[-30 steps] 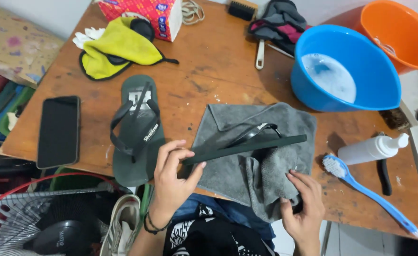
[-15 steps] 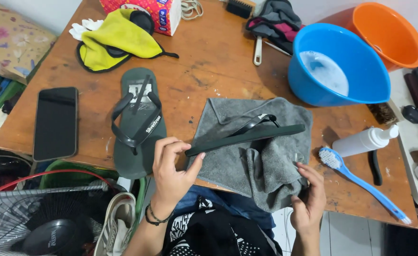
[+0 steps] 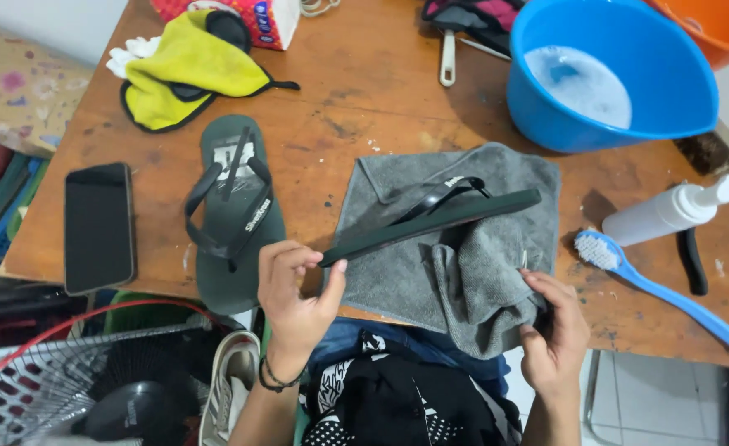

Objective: Scrubbing the sole and edges of a flip-flop with a brush and soapy water, then wiping it clean.

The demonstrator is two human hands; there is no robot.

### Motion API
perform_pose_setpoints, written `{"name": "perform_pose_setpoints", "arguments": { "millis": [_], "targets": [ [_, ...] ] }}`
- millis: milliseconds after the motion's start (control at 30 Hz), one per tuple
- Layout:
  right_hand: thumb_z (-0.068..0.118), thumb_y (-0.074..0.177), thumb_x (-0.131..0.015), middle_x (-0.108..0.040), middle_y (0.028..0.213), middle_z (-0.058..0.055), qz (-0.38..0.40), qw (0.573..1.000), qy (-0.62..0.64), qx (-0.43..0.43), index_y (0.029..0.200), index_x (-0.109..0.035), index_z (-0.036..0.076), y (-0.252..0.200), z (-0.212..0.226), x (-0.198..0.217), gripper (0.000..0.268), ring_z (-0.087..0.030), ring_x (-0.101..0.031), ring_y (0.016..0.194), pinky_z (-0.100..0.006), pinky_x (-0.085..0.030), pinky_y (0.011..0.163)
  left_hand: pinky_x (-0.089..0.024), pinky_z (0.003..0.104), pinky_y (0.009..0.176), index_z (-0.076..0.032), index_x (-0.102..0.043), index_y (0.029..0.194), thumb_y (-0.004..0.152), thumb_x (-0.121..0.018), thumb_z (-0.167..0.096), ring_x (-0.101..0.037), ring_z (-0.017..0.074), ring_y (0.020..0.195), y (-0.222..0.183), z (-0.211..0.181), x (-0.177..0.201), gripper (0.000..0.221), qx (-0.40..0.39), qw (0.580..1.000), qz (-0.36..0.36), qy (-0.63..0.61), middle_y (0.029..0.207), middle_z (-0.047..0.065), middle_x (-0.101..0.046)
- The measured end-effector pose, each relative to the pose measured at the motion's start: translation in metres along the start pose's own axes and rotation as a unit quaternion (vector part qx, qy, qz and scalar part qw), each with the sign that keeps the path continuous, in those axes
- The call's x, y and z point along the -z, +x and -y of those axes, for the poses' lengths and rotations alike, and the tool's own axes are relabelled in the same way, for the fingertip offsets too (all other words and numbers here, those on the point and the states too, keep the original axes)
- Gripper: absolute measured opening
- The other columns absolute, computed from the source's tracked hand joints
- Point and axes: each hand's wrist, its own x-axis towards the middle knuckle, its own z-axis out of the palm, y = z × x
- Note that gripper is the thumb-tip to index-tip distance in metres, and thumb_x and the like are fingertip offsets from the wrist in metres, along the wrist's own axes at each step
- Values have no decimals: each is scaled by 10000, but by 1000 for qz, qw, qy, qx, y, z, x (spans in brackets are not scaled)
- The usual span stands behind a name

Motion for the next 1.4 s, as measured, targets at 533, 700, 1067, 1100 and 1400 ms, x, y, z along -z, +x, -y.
{"name": "perform_pose_setpoints", "arguments": {
  "millis": [533, 700, 1067, 1100, 1400],
  "targets": [
    [25, 850, -513, -686, 1236, -212, -8, 999, -51, -16, 1209, -625, -35, 1, 2, -5, 381, -357, -660, 1167, -473, -520, 1050, -533, 251, 718, -33, -641, 1026, 916, -774, -9, -584, 162, 808, 5, -6, -9, 174, 47, 998, -17, 34, 1064, 130, -576],
    [0, 857, -517, -681, 1228, -228, -4, 999, -51, -12, 1199, -620, -46, 3, 8, -6, 360, -367, -659, 1164, -473, -516, 1061, -518, 273, 732, -31, -648, 1026, 894, -763, 20, -571, 176, 805, 6, -10, -7, 183, 51, 998, -26, 35, 1071, 139, -591],
    [18, 820, -524, -702, 1243, -168, -1, 996, -70, -46, 1210, -642, 17, 4, 10, -4, 408, -320, -671, 1159, -441, -529, 1022, -533, 329, 756, 20, -673, 1104, 947, -713, -83, -536, 185, 728, 7, -12, -8, 192, 49, 997, -10, 60, 1099, 159, -607],
    [18, 820, -524, -702, 1243, -168, -6, 997, -70, -45, 1210, -642, 17, 5, 7, -6, 408, -320, -671, 1159, -441, -529, 1022, -533, 329, 756, 20, -673, 1104, 947, -713, -83, -536, 185, 728, 8, -10, -8, 192, 44, 997, -10, 59, 1099, 159, -607],
    [47, 843, -522, -706, 1229, -154, -2, 998, -62, -32, 1197, -638, 37, 3, 4, -5, 372, -328, -671, 1153, -453, -510, 1017, -558, 287, 739, 26, -674, 1129, 917, -752, -37, -580, 187, 786, 3, -5, -11, 235, 43, 997, -14, 55, 1109, 165, -608]
  ]
}}
